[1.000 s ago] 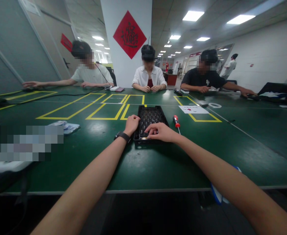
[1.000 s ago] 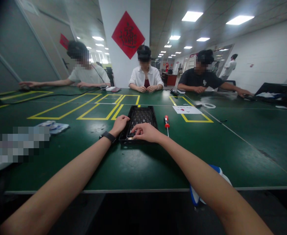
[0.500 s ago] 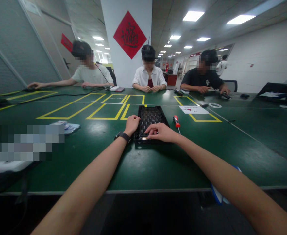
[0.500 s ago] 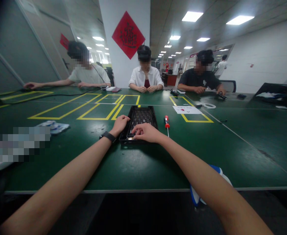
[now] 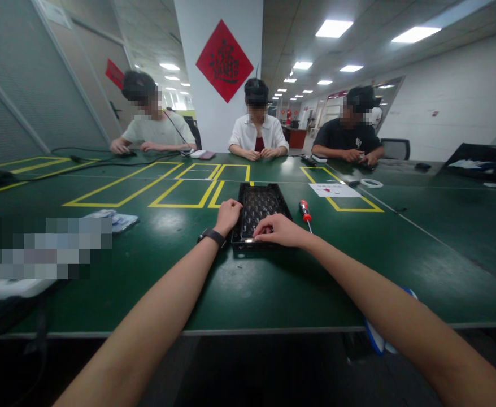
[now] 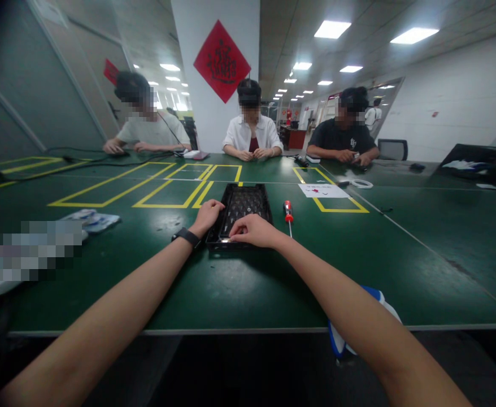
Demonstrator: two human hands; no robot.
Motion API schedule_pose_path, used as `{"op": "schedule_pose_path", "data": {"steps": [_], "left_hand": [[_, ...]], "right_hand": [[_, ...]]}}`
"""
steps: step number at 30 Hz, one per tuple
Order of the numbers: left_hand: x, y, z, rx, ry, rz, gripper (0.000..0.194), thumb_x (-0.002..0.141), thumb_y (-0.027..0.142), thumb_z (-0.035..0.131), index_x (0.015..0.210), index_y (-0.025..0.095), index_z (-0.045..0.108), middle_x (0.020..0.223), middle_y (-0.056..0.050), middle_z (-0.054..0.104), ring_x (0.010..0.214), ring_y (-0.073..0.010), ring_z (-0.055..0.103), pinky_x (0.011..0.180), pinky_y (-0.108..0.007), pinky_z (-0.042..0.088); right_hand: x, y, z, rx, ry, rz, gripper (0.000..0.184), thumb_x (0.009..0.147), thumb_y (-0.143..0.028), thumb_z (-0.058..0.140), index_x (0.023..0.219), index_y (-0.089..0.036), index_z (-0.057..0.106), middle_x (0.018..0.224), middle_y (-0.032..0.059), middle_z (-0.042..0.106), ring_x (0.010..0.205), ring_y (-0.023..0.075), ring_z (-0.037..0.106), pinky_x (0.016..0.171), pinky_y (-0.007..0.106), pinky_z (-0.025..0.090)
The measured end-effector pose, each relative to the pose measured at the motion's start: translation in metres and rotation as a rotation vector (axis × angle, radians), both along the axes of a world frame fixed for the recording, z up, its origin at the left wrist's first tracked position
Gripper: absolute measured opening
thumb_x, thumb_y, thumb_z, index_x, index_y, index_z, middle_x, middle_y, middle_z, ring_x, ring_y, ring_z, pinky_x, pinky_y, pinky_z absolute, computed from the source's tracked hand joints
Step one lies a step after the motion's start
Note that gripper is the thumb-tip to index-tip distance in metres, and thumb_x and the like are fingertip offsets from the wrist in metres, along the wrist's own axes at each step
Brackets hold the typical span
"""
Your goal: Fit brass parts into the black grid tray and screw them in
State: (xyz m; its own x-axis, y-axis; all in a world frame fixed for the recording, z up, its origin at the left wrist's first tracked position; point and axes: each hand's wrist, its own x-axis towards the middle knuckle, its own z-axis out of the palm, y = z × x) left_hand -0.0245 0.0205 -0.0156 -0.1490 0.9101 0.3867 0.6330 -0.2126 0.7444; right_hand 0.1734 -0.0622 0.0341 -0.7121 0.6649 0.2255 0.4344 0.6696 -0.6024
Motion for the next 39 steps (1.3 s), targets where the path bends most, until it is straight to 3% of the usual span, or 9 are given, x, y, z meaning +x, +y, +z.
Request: {"op": "schedule_pose_path", "data": {"steps": [15,39], "left_hand": [[-0.0001,0.0029,-0.0013,-0.002,0.022,0.003,0.023,0.075,0.025,0.044,0.075,0.014,0.064,0.087,-0.008,0.065,0.086,-0.0189,0.056,0.077,-0.029,0.041],[0.0002,0.0012,-0.0007,-0.002,0.001,-0.002,0.023,0.075,0.025,0.044,0.075,0.014,0.064,0.087,-0.008,0.065,0.085,-0.0187,0.056,0.076,-0.03,0.041]], "right_hand": [[-0.0014,0.0007,-0.0015,0.027,-0.003,-0.032,0.025,0.073,-0.035,0.064,0.085,-0.014,0.071,0.075,0.003,0.067,0.06,0.0083,0.049,0.059,0.023,0.037],[-0.0006,0.0014,-0.0008,0.02,-0.011,-0.002,0.022,0.074,-0.033,0.063,0.085,-0.015,0.072,0.078,0.0034,0.068,0.063,0.0088,0.052,0.062,0.023,0.038]]}}
